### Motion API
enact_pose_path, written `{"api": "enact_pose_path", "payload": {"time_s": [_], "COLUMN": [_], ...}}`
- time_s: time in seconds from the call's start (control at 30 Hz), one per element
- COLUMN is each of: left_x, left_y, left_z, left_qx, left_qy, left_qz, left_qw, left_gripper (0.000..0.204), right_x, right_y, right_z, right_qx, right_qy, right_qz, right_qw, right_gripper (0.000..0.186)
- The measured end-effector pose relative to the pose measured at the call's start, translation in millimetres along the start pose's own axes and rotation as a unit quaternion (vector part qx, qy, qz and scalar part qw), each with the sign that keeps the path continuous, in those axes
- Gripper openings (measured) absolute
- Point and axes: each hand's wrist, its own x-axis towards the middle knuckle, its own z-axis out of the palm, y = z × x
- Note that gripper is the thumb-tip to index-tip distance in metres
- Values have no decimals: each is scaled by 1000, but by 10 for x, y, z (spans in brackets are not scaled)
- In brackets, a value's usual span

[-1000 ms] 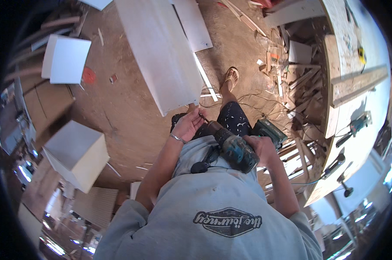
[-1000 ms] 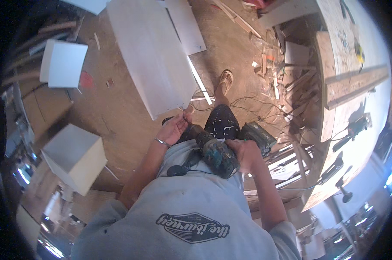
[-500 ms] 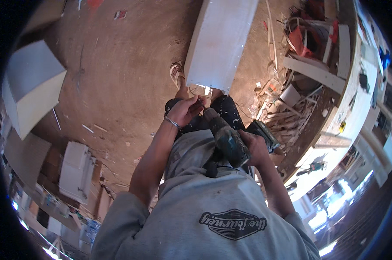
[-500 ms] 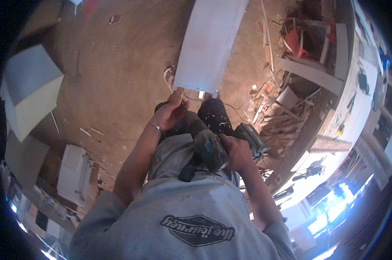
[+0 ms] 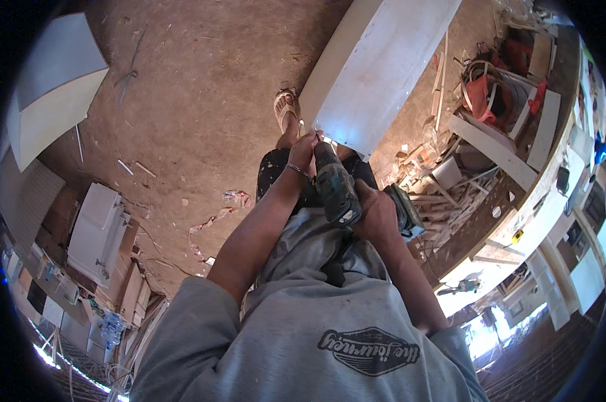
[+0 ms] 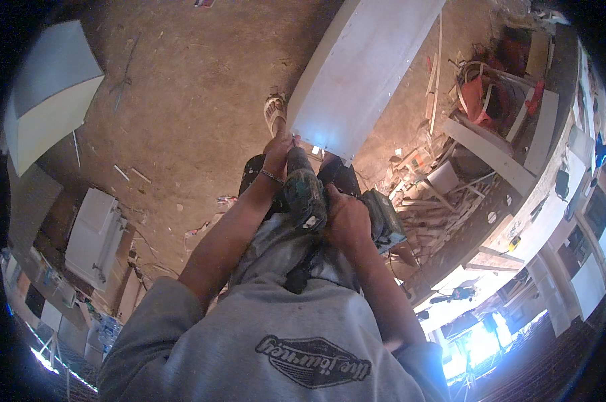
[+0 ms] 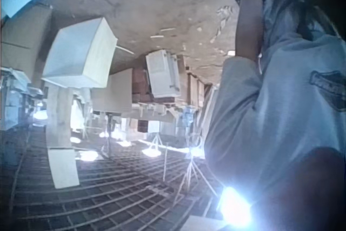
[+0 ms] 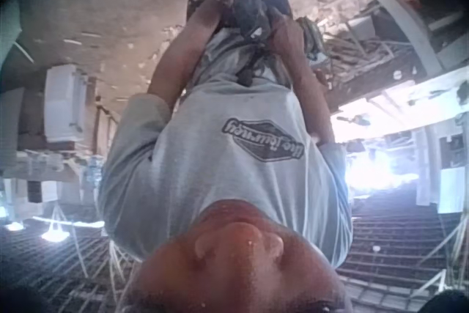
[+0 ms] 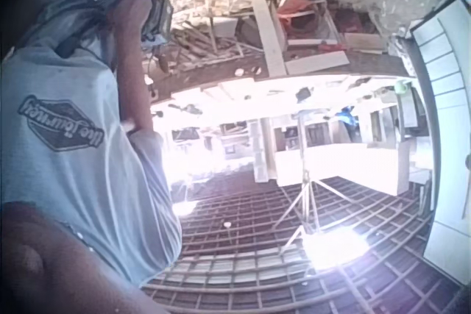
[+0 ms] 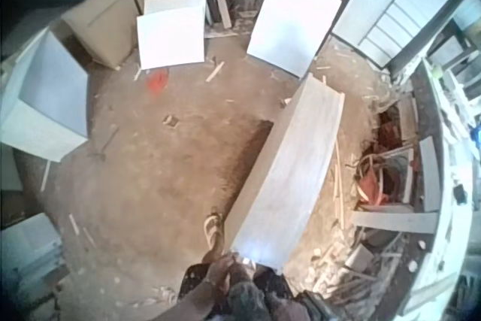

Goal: The person uses a wood router to shape the edge of a wooden board, then secures a smaller wooden piece to the board using a nail gun and finishes by drilling holes into another wooden board using a power drill.

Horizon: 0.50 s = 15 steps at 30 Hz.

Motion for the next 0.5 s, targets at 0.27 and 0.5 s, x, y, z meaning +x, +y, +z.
{"api": "enact_pose_path", "payload": {"time_s": [0.27,0.5], "left_x": [112,58], "left_y": [-155,111], "left_z": [-76,-6], "left_qx": [40,176], "left_qy": [-9,-27], "left_qz": [51,-17], "left_qw": [998,984], "left_gripper": [32,26], "right_x": [74,112], "right_y": [-85,-173], "right_z": [-75,-132], "right_qx": [4,14], "right_qy": [-24,-13], "right_qz": [18,31], "right_qw": [1000,999], "right_gripper": [60,53]}}
